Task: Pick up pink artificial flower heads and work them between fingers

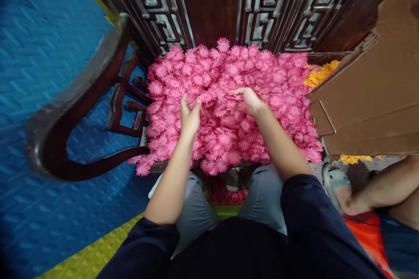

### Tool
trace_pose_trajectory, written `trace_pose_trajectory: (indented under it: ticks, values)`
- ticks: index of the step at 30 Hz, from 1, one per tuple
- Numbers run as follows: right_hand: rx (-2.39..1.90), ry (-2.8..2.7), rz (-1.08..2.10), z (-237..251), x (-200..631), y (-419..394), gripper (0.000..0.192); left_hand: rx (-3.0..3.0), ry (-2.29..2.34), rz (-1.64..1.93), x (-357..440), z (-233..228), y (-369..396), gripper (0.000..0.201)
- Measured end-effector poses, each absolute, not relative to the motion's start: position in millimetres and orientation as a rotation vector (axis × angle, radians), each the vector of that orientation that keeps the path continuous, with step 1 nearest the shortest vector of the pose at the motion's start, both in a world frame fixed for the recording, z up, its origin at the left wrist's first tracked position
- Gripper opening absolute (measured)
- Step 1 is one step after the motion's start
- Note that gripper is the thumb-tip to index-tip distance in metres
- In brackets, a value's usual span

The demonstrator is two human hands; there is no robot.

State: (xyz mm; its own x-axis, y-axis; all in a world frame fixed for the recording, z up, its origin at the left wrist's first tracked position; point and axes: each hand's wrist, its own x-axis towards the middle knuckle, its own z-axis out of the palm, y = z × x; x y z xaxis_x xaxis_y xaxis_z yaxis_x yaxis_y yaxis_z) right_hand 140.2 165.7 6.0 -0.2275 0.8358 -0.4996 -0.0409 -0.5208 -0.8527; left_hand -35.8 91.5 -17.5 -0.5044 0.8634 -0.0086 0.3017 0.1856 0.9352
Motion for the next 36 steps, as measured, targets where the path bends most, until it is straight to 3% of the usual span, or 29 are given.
trace_pose_trajectory:
  ticks: [3,8,10,14,16,23,28,31,33,36]
  values:
    - [-1.316,-0.806,2.031,9.7,129.1,159.6,0.014,1.219,1.899,1.344,-32.0,-16.2,89.0,0.072]
    - [-1.180,-1.015,2.044,7.8,120.4,152.6,0.007,1.126,1.505,1.262,-21.9,-21.3,89.5,0.081]
    - [-1.147,-1.077,2.001,5.9,120.4,151.4,0.006,1.075,1.455,1.255,-19.3,-21.9,90.1,0.072]
    - [-1.013,-1.206,2.002,2.6,123.7,152.1,0.015,1.080,1.355,1.293,-19.7,-17.0,89.1,0.022]
    - [-0.982,-1.269,1.964,0.3,125.4,153.8,0.022,1.114,1.361,1.300,-20.9,-14.2,87.8,0.010]
    - [-1.126,-1.264,1.833,-7.2,121.7,158.4,0.030,1.200,1.546,1.344,-25.2,-12.2,87.2,0.027]
    - [-1.146,-1.230,1.673,-2.2,117.0,156.1,0.039,0.990,2.030,1.689,-41.4,-9.8,90.8,0.008]
    - [-1.169,-1.219,1.642,2.1,113.8,152.2,0.043,1.069,2.232,1.654,-45.0,-8.6,89.6,0.028]
    - [-1.187,-1.225,1.639,3.5,110.8,149.8,0.044,1.158,2.211,1.564,-41.2,-9.5,88.4,0.034]
    - [-1.200,-1.249,1.623,1.8,107.1,149.2,0.042,1.231,1.865,1.470,-31.0,-12.4,88.0,0.026]
